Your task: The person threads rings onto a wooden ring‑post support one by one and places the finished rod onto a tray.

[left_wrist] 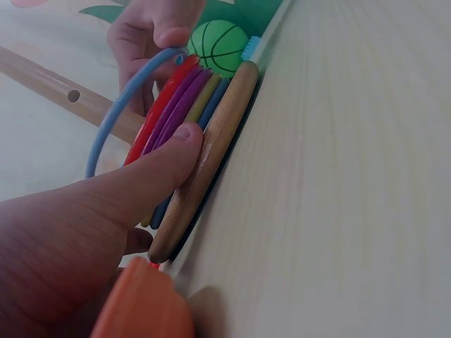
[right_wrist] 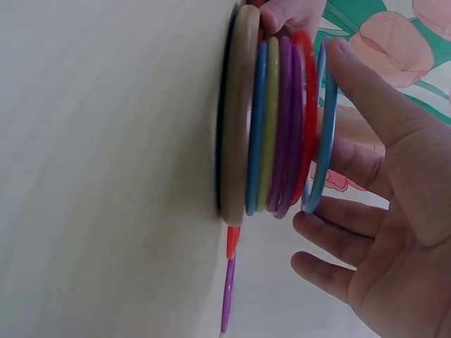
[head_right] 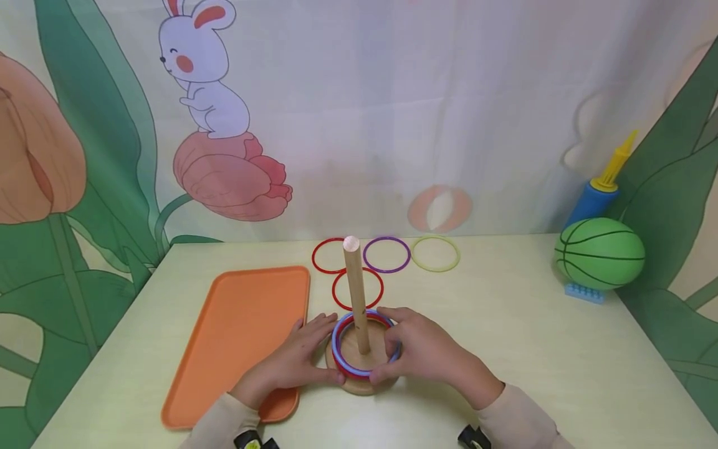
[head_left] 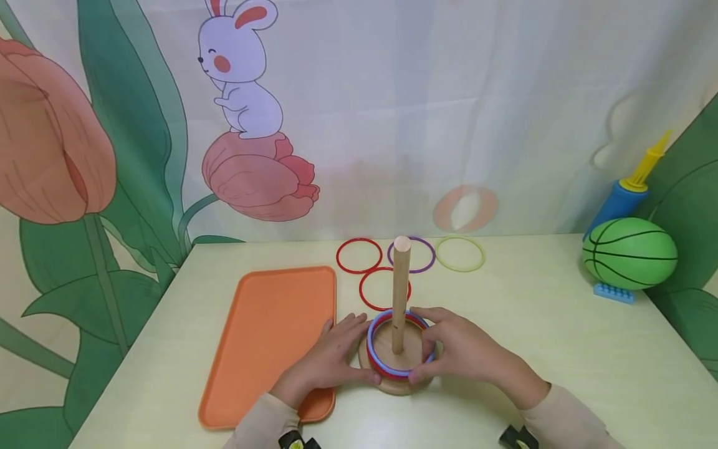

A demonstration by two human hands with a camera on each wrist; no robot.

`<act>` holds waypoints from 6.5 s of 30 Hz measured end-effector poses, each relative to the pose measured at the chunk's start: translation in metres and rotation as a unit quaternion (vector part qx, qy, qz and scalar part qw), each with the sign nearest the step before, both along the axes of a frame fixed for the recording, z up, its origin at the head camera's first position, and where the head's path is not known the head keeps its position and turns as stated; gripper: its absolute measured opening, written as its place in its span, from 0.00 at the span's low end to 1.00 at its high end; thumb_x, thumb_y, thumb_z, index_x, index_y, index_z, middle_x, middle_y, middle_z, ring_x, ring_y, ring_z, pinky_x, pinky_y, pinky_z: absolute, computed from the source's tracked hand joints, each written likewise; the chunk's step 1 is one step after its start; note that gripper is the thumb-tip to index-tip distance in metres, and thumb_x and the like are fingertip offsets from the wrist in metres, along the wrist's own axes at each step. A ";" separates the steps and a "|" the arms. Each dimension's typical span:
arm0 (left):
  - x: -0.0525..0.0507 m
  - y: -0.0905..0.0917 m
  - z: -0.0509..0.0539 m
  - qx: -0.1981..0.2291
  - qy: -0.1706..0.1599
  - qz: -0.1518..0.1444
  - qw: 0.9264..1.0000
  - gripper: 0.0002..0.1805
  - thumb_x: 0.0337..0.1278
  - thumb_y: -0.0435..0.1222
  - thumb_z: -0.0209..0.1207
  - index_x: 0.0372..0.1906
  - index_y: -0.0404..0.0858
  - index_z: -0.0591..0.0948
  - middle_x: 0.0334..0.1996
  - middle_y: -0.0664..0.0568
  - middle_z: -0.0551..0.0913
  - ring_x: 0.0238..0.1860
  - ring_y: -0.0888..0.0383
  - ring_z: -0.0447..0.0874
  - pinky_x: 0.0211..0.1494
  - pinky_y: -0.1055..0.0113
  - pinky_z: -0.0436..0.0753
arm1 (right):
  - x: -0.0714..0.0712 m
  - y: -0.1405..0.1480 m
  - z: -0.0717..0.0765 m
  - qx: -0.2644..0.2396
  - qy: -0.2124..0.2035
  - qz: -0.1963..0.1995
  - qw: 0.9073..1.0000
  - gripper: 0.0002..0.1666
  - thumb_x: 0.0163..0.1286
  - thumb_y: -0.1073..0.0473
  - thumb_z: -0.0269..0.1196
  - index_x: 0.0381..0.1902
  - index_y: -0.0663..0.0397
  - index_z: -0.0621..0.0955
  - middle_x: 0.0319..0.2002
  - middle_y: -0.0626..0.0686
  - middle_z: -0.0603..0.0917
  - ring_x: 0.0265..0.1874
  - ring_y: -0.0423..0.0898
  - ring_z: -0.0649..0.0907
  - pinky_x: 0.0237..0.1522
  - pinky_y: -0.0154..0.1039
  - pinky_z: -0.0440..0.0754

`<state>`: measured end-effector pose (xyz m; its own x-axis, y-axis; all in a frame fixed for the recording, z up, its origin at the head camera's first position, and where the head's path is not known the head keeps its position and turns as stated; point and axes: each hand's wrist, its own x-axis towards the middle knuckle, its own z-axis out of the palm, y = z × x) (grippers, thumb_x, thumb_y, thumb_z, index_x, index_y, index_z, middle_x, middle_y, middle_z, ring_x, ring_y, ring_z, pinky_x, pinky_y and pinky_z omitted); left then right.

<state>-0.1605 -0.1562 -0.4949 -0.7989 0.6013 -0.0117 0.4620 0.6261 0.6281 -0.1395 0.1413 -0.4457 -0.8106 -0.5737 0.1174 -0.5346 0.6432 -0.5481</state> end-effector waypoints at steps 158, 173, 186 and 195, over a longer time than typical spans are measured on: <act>0.000 -0.001 -0.001 -0.005 0.000 0.000 1.000 0.57 0.49 0.64 0.75 0.81 0.45 0.67 0.82 0.44 0.61 0.84 0.41 0.50 0.83 0.36 0.36 | -0.105 0.109 -0.052 -0.104 0.041 -0.259 0.959 0.38 0.56 0.42 0.83 0.42 0.61 0.71 0.47 0.62 0.76 0.51 0.59 0.74 0.51 0.53 0.72; -0.003 -0.002 0.000 -0.011 0.004 -0.004 1.000 0.57 0.49 0.63 0.75 0.81 0.45 0.66 0.82 0.43 0.61 0.84 0.40 0.50 0.82 0.34 0.37 | -0.095 0.094 -0.011 -0.130 0.046 -0.225 0.965 0.36 0.55 0.43 0.83 0.41 0.54 0.71 0.75 0.71 0.68 0.75 0.71 0.65 0.69 0.71 0.67; -0.001 -0.002 0.000 -0.010 -0.001 -0.003 1.000 0.57 0.49 0.63 0.76 0.82 0.45 0.66 0.82 0.43 0.61 0.84 0.40 0.50 0.82 0.33 0.38 | -0.070 0.074 0.036 -0.147 0.064 -0.188 0.969 0.36 0.54 0.46 0.84 0.50 0.55 0.76 0.76 0.63 0.70 0.74 0.64 0.70 0.66 0.64 0.76; -0.001 0.000 -0.001 -0.006 -0.001 0.000 1.000 0.57 0.49 0.63 0.76 0.82 0.47 0.66 0.82 0.45 0.61 0.84 0.41 0.50 0.82 0.34 0.38 | -0.051 0.068 0.064 -0.158 0.088 -0.171 0.968 0.40 0.51 0.50 0.86 0.55 0.56 0.77 0.77 0.60 0.71 0.68 0.63 0.77 0.62 0.56 0.80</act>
<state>-0.1619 -0.1564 -0.4958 -0.7987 0.6014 -0.0196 0.4616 0.6332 0.6213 -0.1908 0.2090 -0.3821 -0.8978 -0.1884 0.3982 -0.4242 0.6134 -0.6662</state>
